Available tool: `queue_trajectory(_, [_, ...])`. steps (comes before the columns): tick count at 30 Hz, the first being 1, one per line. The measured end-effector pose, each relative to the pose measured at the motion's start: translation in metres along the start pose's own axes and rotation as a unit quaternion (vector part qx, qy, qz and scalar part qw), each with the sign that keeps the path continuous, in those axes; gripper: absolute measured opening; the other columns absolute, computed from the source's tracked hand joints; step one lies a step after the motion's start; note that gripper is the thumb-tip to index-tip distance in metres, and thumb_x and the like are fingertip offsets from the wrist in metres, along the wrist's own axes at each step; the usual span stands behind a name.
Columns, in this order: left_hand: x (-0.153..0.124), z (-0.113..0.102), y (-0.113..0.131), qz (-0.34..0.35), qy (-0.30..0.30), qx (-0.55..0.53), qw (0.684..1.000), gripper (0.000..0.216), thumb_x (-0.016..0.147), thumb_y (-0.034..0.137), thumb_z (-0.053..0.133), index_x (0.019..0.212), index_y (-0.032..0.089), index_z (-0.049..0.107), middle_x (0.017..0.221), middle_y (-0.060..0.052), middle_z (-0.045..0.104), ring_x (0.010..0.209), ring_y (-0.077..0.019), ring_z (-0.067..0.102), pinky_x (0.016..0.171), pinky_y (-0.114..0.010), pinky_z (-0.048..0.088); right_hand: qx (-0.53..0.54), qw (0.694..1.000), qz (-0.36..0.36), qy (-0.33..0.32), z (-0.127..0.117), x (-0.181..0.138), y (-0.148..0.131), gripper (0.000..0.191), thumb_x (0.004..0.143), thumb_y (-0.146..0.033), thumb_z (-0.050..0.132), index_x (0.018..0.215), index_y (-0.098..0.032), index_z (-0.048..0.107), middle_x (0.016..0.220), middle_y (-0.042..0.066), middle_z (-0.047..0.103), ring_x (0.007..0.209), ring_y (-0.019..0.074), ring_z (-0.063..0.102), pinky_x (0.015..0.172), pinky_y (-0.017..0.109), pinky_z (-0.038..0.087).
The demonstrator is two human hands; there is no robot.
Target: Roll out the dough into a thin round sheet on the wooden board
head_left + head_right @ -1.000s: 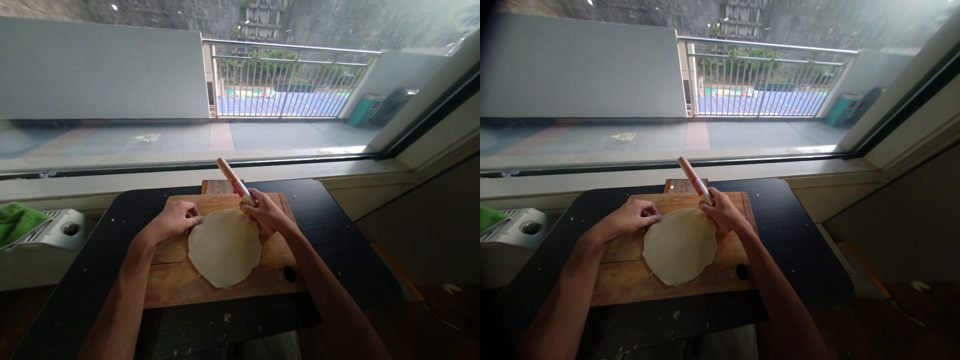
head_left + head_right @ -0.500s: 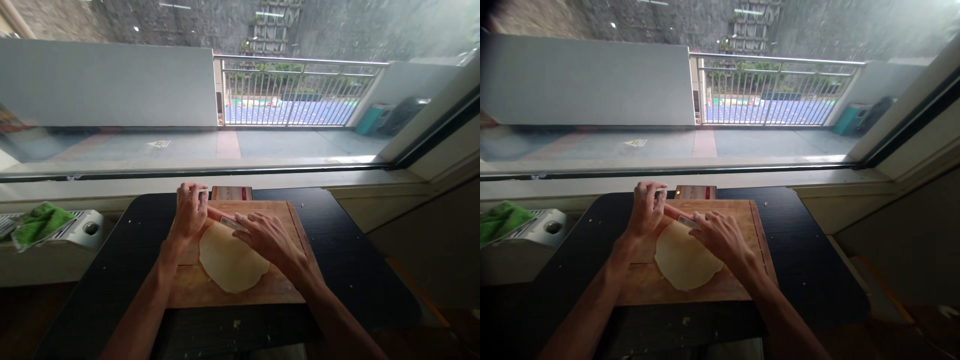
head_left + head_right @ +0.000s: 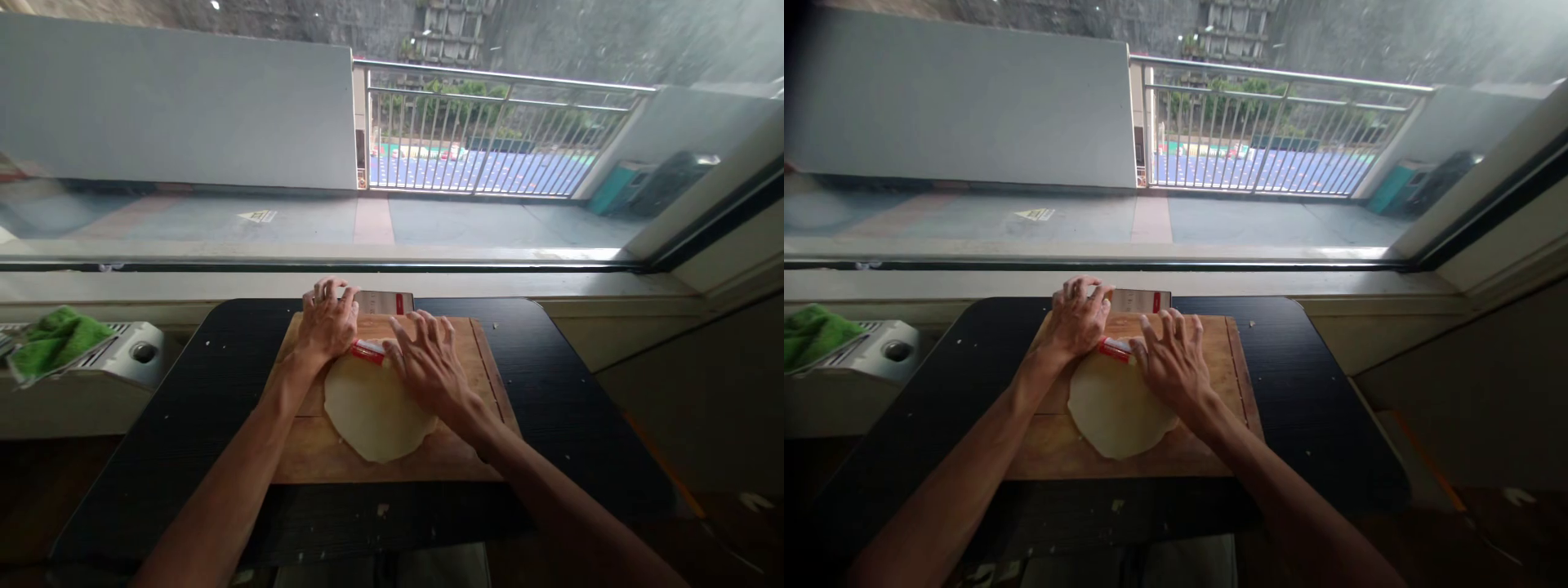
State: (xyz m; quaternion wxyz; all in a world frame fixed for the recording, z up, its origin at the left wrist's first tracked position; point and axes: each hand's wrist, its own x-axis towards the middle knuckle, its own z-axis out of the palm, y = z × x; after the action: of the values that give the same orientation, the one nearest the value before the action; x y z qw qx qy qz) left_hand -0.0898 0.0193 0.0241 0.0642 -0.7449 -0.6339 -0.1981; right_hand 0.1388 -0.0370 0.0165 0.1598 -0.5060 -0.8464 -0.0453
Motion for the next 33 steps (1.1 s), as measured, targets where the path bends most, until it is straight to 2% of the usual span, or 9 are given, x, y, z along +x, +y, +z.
queue_trajectory(4, [0.025,0.010,-0.007,-0.011,-0.025,0.015,1.000,0.047,0.111,0.028,0.042,0.152,0.020,0.064,0.158,-0.023,0.061,0.149,-0.0412,0.053,0.119,-0.059,0.048,0.012,0.999,0.044,-0.020,0.002,0.020,0.017,0.054,0.120,-0.035,0.042,0.173,-0.024,0.049,0.171,0.023,0.055,0.167,0.0455,0.037,0.133,0.084,0.024])
queue_trajectory(8, [0.051,0.017,-0.009,-0.035,-0.021,0.009,0.999,0.045,0.107,0.022,0.041,0.143,0.019,0.070,0.148,-0.024,0.065,0.140,-0.0401,0.059,0.112,-0.058,0.053,-0.012,0.997,0.074,-0.027,-0.006,0.041,0.031,0.054,0.120,-0.032,0.043,0.172,-0.022,0.051,0.175,0.025,0.048,0.167,0.0448,0.037,0.134,0.081,0.024])
queue_trajectory(12, [0.067,0.016,-0.001,-0.035,-0.075,0.002,0.997,0.050,0.103,0.018,0.042,0.145,0.014,0.070,0.148,-0.029,0.066,0.140,-0.0430,0.062,0.112,-0.063,0.054,-0.029,0.995,0.090,-0.023,-0.015,0.052,0.039,0.054,0.117,-0.028,0.047,0.169,-0.018,0.054,0.174,0.027,0.050,0.163,0.0447,0.042,0.132,0.081,0.029])
queue_trajectory(14, [0.065,0.015,0.001,-0.027,-0.105,0.004,0.994,0.055,0.101,0.018,0.045,0.151,0.013,0.067,0.156,-0.031,0.064,0.152,-0.0443,0.056,0.119,-0.065,0.051,-0.023,0.996,0.080,-0.034,-0.016,0.050,0.038,0.057,0.116,-0.028,0.047,0.171,-0.017,0.051,0.173,0.028,0.052,0.164,0.0456,0.043,0.131,0.082,0.030])
queue_trajectory(17, [0.044,0.015,-0.004,-0.022,-0.120,0.011,0.992,0.063,0.104,0.025,0.045,0.164,0.015,0.059,0.173,-0.027,0.055,0.170,-0.0424,0.039,0.131,-0.068,0.041,-0.001,0.996,0.060,-0.065,-0.014,0.036,0.026,0.059,0.117,-0.030,0.046,0.175,-0.020,0.048,0.177,0.025,0.050,0.170,0.0456,0.036,0.133,0.084,0.027])
queue_trajectory(20, [0.009,0.014,-0.018,-0.015,-0.098,0.034,0.994,0.064,0.107,0.032,0.042,0.168,0.018,0.056,0.179,-0.021,0.051,0.174,-0.0394,0.034,0.136,-0.065,0.037,0.028,0.994,0.067,-0.087,-0.011,0.016,0.005,0.060,0.121,-0.036,0.042,0.178,-0.018,0.045,0.181,0.023,0.047,0.174,0.0446,0.031,0.135,0.082,0.025])
queue_trajectory(24, [-0.025,0.009,-0.029,0.014,-0.053,0.066,0.996,0.064,0.107,0.029,0.040,0.167,0.013,0.059,0.178,-0.020,0.052,0.176,-0.0373,0.032,0.136,-0.059,0.040,0.042,0.995,0.075,-0.059,-0.010,-0.002,-0.015,0.061,0.123,-0.039,0.038,0.178,-0.016,0.045,0.182,0.021,0.046,0.175,0.0415,0.031,0.140,0.075,0.021])
queue_trajectory(29, [-0.012,0.010,-0.020,-0.002,-0.060,0.073,0.996,0.065,0.105,0.026,0.042,0.166,0.014,0.061,0.177,-0.020,0.054,0.172,-0.0387,0.040,0.134,-0.061,0.043,0.042,0.989,0.109,-0.088,-0.012,0.011,-0.007,0.064,0.123,-0.042,0.039,0.181,-0.016,0.040,0.183,0.023,0.044,0.175,0.0414,0.031,0.140,0.072,0.023])
queue_trajectory(33, [0.012,0.017,-0.012,-0.011,-0.051,0.061,0.997,0.066,0.107,0.028,0.043,0.170,0.016,0.056,0.178,-0.017,0.053,0.173,-0.0377,0.039,0.137,-0.060,0.039,0.044,0.984,0.134,-0.109,-0.009,0.032,0.013,0.067,0.121,-0.039,0.039,0.184,-0.019,0.031,0.185,0.023,0.041,0.175,0.0445,0.028,0.136,0.079,0.026])
